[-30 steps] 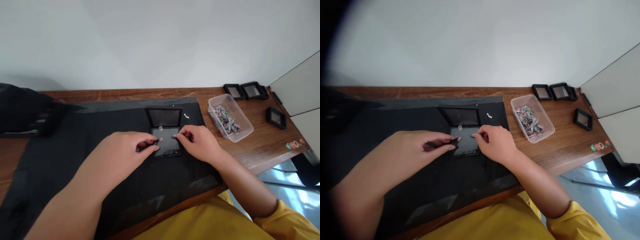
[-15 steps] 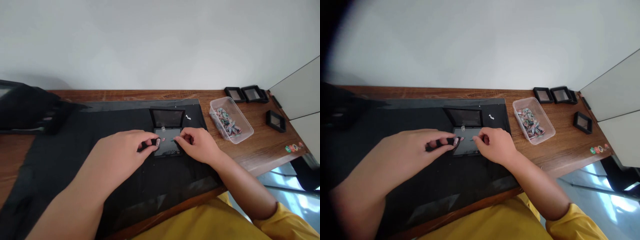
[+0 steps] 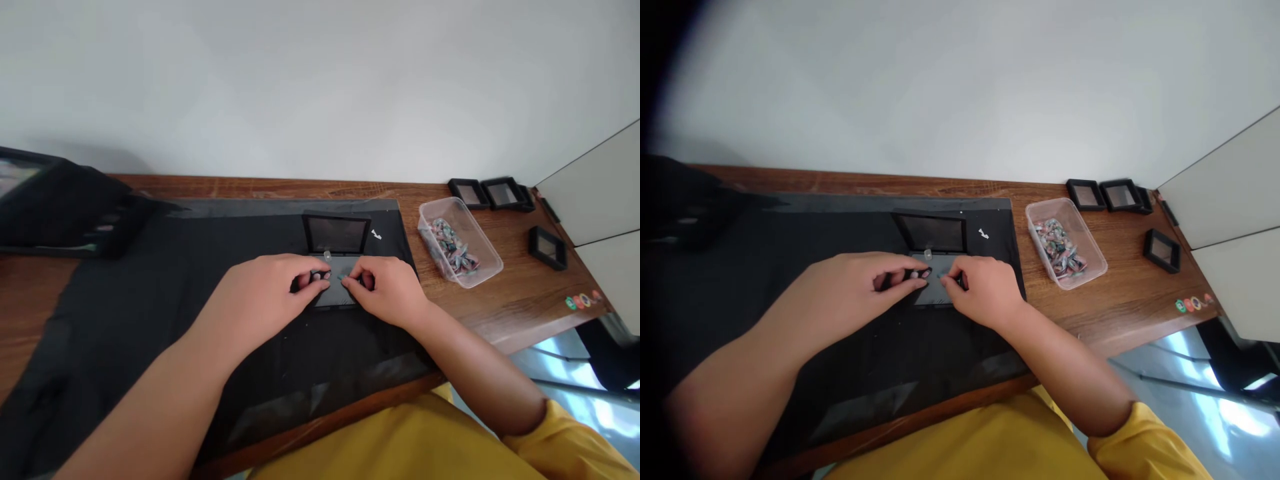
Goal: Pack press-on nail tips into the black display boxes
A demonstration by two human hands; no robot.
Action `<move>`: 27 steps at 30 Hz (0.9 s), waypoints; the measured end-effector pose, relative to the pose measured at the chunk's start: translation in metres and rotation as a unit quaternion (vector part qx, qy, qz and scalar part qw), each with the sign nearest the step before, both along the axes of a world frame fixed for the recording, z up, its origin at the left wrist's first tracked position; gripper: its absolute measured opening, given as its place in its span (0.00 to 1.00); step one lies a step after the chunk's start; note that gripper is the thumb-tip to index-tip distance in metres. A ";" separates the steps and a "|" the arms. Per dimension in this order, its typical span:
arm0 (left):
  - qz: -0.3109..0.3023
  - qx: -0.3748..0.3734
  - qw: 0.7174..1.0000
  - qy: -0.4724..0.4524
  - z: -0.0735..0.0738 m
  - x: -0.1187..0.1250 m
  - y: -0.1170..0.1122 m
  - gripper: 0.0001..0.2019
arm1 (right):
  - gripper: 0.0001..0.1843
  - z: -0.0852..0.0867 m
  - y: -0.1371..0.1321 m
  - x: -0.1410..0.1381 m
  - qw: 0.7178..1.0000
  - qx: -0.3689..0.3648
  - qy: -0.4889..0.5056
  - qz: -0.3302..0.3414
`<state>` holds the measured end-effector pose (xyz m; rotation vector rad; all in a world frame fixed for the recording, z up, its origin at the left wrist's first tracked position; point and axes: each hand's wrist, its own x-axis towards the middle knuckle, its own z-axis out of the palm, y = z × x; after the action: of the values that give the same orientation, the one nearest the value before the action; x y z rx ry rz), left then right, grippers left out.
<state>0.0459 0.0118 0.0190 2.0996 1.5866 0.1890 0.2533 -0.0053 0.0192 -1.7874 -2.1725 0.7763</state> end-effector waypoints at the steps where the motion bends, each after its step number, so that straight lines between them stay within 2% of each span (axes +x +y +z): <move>1: -0.005 0.000 1.000 -0.004 -0.001 0.001 0.001 0.15 | 0.08 -0.001 0.000 -0.001 1.000 0.005 -0.005 0.000; 6: -0.021 0.000 1.000 -0.003 -0.005 0.001 0.003 0.14 | 0.10 0.000 -0.004 -0.008 0.999 0.026 -0.037 0.009; 11: -0.024 -0.010 1.000 0.007 -0.003 0.001 0.003 0.13 | 0.10 0.001 -0.008 -0.014 0.997 0.040 -0.068 0.020; 27: -0.020 -0.022 0.999 0.021 0.004 0.007 0.002 0.11 | 0.10 -0.008 0.000 -0.022 0.997 0.055 -0.051 0.008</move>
<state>0.0533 0.0141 0.0233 2.1128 1.5564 0.0947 0.2309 -0.0057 0.0116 -1.7932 -2.2494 0.5672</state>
